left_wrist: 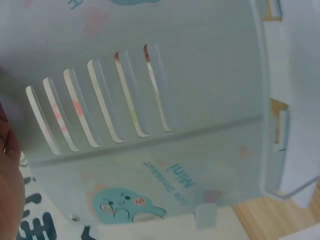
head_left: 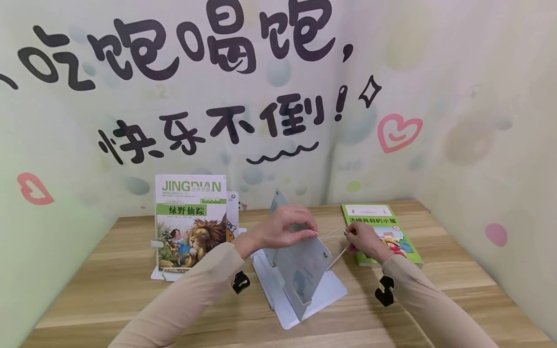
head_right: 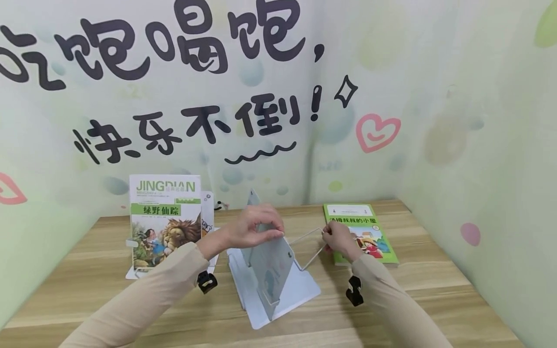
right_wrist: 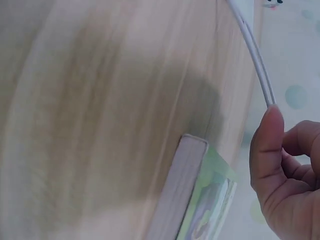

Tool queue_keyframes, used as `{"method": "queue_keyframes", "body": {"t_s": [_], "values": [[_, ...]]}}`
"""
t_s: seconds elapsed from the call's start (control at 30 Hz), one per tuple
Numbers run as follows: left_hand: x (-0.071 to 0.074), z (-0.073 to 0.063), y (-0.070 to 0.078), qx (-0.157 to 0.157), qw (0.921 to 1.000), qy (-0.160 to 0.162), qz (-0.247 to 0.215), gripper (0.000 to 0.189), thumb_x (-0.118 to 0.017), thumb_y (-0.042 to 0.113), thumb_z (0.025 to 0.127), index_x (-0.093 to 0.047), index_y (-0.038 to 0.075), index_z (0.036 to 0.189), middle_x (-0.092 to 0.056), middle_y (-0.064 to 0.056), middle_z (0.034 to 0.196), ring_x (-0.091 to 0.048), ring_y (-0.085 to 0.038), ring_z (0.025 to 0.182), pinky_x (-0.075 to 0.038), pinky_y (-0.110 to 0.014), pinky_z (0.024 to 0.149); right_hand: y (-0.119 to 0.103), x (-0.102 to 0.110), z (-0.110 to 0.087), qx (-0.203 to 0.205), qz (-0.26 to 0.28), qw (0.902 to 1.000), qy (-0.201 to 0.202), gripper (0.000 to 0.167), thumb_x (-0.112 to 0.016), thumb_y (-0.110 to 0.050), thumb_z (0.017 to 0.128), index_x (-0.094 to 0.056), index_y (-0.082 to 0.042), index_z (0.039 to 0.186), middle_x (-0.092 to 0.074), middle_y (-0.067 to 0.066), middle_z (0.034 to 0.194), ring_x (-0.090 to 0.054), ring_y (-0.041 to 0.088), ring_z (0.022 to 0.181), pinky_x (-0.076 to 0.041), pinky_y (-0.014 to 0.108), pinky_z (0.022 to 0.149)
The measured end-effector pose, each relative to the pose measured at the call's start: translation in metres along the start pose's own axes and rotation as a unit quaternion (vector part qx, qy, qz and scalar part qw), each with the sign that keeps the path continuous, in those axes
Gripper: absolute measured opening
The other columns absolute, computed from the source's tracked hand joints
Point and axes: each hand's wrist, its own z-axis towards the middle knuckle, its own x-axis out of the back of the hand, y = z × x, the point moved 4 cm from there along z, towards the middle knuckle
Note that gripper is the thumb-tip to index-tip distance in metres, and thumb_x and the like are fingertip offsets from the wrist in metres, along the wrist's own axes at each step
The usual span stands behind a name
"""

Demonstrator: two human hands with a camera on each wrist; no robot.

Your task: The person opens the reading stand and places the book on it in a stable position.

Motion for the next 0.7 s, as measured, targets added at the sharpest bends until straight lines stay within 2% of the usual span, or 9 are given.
{"method": "queue_keyframes", "body": {"t_s": [0.1,0.23,0.33,0.5,0.7], "values": [[0.004,-0.004,-0.004,0.010,0.9999,0.004,-0.009,0.002,-0.067,0.004,0.084,-0.068,0.004,0.086,-0.068,-0.005,0.087,-0.061,-0.013,0.085,-0.051,-0.021,0.076,0.002,-0.001,-0.004,-0.008,0.059,0.9982,-0.002,0.015,-0.043,0.001,0.094,-0.050,0.013,0.100,-0.059,0.021,0.082,-0.059,0.012,0.056,-0.055,0.028,0.055],[0.009,-0.009,-0.010,0.013,0.9998,0.014,-0.008,0.003,-0.065,0.005,0.086,-0.066,0.002,0.084,-0.067,-0.006,0.087,-0.060,-0.015,0.086,-0.052,-0.027,0.077,0.005,-0.003,-0.010,-0.020,0.143,0.9894,-0.013,0.018,-0.040,-0.002,0.097,-0.044,0.014,0.104,-0.057,0.018,0.080,-0.059,0.011,0.057,-0.055,0.027,0.056],[0.014,-0.014,-0.013,0.021,0.9995,0.021,-0.006,0.005,-0.063,0.007,0.088,-0.065,0.003,0.084,-0.066,-0.006,0.087,-0.059,-0.015,0.087,-0.051,-0.027,0.079,0.005,-0.003,-0.014,-0.018,0.184,0.9826,-0.014,0.020,-0.038,-0.004,0.099,-0.041,0.014,0.107,-0.057,0.015,0.081,-0.060,0.010,0.059,-0.055,0.026,0.057],[0.021,-0.021,-0.016,0.038,0.9989,0.028,-0.007,0.004,-0.062,0.006,0.088,-0.063,0.005,0.084,-0.064,-0.005,0.088,-0.057,-0.015,0.088,-0.049,-0.026,0.081,-0.001,-0.003,-0.025,-0.009,0.205,0.9787,0.001,0.024,-0.039,-0.008,0.100,-0.039,0.013,0.112,-0.057,0.015,0.085,-0.060,0.010,0.064,-0.055,0.027,0.061],[0.026,-0.026,-0.016,0.032,0.9987,0.039,0.005,0.004,-0.060,0.004,0.086,-0.061,0.007,0.083,-0.064,-0.004,0.086,-0.056,-0.016,0.088,-0.049,-0.028,0.084,-0.013,-0.008,-0.034,0.024,0.206,0.9778,0.030,0.029,-0.041,-0.011,0.100,-0.043,0.012,0.117,-0.059,0.020,0.090,-0.060,0.011,0.067,-0.055,0.027,0.062]]}}
